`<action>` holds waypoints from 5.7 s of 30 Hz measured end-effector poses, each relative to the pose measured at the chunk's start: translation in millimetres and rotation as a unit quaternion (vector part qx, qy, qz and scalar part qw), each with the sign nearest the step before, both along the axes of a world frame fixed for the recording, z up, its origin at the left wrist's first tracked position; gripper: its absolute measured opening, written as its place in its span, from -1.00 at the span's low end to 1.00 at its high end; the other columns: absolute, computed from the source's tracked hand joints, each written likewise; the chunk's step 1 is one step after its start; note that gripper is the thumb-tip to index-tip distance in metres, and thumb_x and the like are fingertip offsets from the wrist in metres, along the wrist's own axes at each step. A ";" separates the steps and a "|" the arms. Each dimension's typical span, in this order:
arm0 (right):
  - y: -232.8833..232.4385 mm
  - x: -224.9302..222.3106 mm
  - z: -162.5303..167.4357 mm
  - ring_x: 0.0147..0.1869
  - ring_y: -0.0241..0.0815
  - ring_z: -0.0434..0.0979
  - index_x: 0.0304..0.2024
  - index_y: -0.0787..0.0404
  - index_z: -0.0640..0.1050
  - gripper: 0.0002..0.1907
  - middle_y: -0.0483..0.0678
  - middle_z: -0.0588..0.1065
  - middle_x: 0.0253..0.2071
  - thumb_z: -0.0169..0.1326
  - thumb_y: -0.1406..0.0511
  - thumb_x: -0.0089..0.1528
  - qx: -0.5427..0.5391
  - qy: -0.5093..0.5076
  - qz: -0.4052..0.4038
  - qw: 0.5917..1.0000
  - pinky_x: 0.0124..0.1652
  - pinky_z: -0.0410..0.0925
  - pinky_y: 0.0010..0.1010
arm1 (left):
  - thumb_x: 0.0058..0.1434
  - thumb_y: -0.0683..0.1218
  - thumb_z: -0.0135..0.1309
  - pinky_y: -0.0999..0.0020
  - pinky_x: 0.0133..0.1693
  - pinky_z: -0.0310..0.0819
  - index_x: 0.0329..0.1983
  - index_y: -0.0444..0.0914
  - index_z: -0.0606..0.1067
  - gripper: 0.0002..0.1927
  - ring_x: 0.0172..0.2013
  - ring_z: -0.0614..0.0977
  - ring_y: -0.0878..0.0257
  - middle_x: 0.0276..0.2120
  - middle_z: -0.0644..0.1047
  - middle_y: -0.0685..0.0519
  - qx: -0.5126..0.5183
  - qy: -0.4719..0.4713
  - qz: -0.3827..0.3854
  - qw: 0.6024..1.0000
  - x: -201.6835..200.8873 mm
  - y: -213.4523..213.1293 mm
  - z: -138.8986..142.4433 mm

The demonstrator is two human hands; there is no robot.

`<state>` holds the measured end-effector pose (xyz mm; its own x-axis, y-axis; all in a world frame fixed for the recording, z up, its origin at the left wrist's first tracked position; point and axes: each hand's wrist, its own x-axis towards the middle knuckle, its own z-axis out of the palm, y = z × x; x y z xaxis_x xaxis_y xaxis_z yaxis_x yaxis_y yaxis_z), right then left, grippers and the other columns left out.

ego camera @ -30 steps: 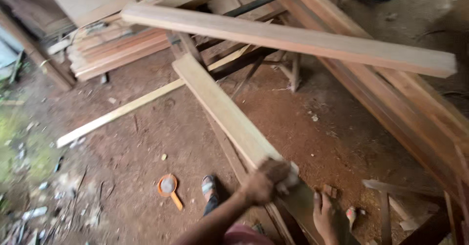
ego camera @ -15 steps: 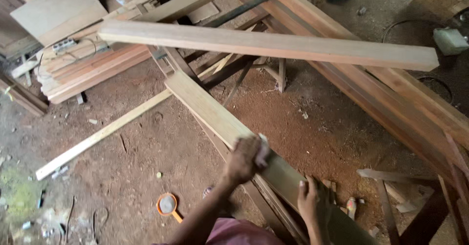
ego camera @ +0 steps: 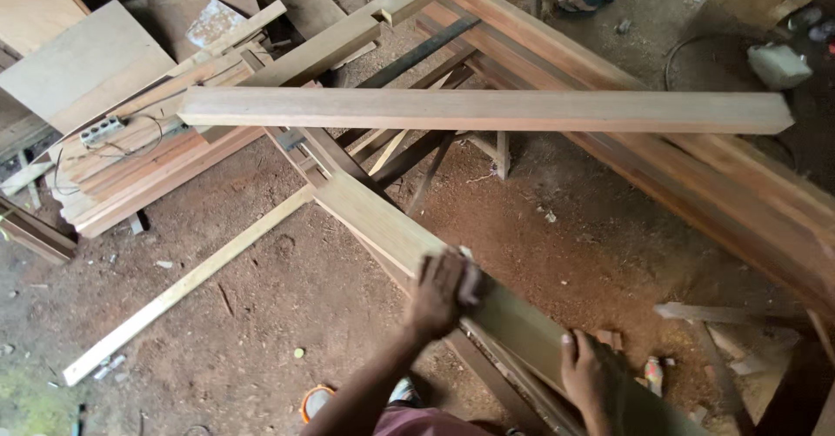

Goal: The person sands a wooden beam with a sanding block while it rests on a wooden frame.

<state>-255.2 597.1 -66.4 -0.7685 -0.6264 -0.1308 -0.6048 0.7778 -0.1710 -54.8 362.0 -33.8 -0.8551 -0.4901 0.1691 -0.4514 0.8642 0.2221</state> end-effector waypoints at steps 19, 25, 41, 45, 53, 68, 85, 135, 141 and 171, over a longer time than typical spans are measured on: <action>-55.7 -25.1 -28.4 -0.51 -0.07 0.51 -0.13 0.12 0.63 -0.49 0.03 0.53 -0.51 -0.12 -0.09 0.48 -0.074 0.019 -0.018 0.997 -0.40 0.42 -0.17 | 0.39 0.29 -0.30 -0.07 0.47 -0.54 0.56 -0.10 -0.10 -0.22 0.55 -0.17 0.09 0.56 -0.13 0.04 0.167 -0.131 -0.175 0.961 -19.7 -30.6 2.0; -127.4 -14.1 -50.9 -0.03 0.02 0.67 0.21 0.36 0.49 -0.43 0.18 0.61 -0.01 -0.08 0.00 0.45 -0.286 -0.023 0.238 0.928 -0.12 0.52 -0.27 | 0.51 0.29 -0.46 -0.06 0.41 -0.62 0.62 -0.25 -0.14 -0.21 0.52 -0.28 -0.02 0.57 -0.20 -0.12 -0.047 -0.226 0.059 0.971 -19.3 -85.9 -1.0; -293.6 -5.2 -45.1 -0.04 0.12 0.68 0.39 0.28 0.28 -0.25 0.23 0.58 0.07 0.08 0.04 0.25 -0.129 -0.077 0.389 0.909 -0.13 0.56 -0.16 | 0.39 0.42 -0.53 -0.03 0.42 -0.62 0.58 -0.12 -0.09 -0.17 0.55 -0.18 0.08 0.57 -0.13 -0.02 0.093 -0.083 0.054 0.991 1.0 -138.4 -50.0; -303.5 -0.6 -41.8 0.17 0.18 0.58 0.55 0.16 0.01 0.17 0.27 0.36 0.33 -0.03 -0.30 0.09 -0.074 -0.163 0.384 0.906 -0.09 0.58 -0.03 | 0.37 0.43 -0.53 0.02 0.50 -0.56 0.60 -0.05 -0.07 -0.16 0.58 -0.15 0.21 0.60 -0.09 0.12 0.109 -0.075 0.079 0.988 6.8 -153.1 -52.1; -314.2 19.5 -41.8 0.55 0.32 0.00 0.49 0.23 0.03 0.28 0.33 0.02 0.48 -0.06 -0.40 -0.03 -0.079 0.001 0.469 0.880 0.39 -0.21 0.36 | 0.37 0.43 -0.46 0.03 0.40 -0.64 0.57 -0.13 -0.23 -0.12 0.52 -0.29 0.15 0.61 -0.26 0.04 0.083 -0.234 0.153 0.956 -11.1 -194.8 -33.8; -321.0 17.2 -42.1 0.46 0.37 0.18 0.55 0.20 -0.17 0.31 0.35 -0.05 0.51 0.00 -0.36 0.04 -0.008 -0.059 0.427 0.902 0.30 0.15 0.22 | 0.43 0.31 -0.44 -0.02 0.48 -0.49 0.60 -0.06 -0.16 -0.25 0.55 -0.24 0.12 0.57 -0.21 0.02 0.001 -0.219 0.100 0.971 0.2 -247.9 -44.6; -348.5 27.8 -17.0 0.43 0.33 0.25 0.55 0.14 -0.12 0.26 0.26 -0.02 0.51 0.12 -0.27 0.06 0.006 -0.085 0.405 0.910 0.25 0.26 0.19 | 0.51 0.21 -0.52 -0.09 0.45 -0.53 0.59 -0.11 -0.11 -0.35 0.55 -0.22 0.08 0.58 -0.17 0.02 -0.007 -0.253 0.269 0.929 17.4 -316.5 -24.8; -330.9 -2.7 -12.1 0.42 0.37 0.24 0.53 0.16 -0.17 0.27 0.32 -0.02 0.51 0.12 -0.33 0.12 -0.014 -0.099 0.433 0.896 0.25 0.25 0.19 | 0.45 0.12 -0.50 -0.09 0.46 -0.52 0.61 -0.20 -0.18 -0.29 0.55 -0.22 0.06 0.59 -0.23 -0.02 -0.036 -0.196 0.302 0.932 -7.8 -302.6 -23.4; -325.8 4.8 -14.7 0.45 0.38 0.22 0.52 0.14 -0.15 0.21 0.29 -0.01 0.52 0.12 -0.22 0.08 -0.065 -0.097 0.415 0.902 0.24 0.24 0.21 | 0.45 0.31 -0.42 -0.12 0.46 -0.47 0.57 -0.34 -0.19 -0.14 0.52 -0.17 -0.12 0.54 -0.14 -0.28 0.082 -0.252 0.264 0.927 -21.4 -278.5 4.7; -337.2 15.9 -45.2 0.38 0.37 0.30 0.58 0.06 -0.14 0.29 0.26 0.00 0.50 -0.01 -0.39 0.03 0.013 -0.066 0.406 0.911 0.17 0.34 0.25 | 0.40 -0.01 -0.35 -0.09 0.43 -0.54 0.55 -0.20 -0.24 -0.30 0.51 -0.24 0.04 0.55 -0.24 -0.06 -0.011 -0.267 0.142 0.953 -13.1 -258.1 -6.5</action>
<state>-239.3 259.8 -111.6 -0.0285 -0.9771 -0.2110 -0.9583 0.0868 -0.2724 -68.0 104.0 -40.2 -0.6556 -0.7159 -0.2402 -0.7113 0.6922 -0.1218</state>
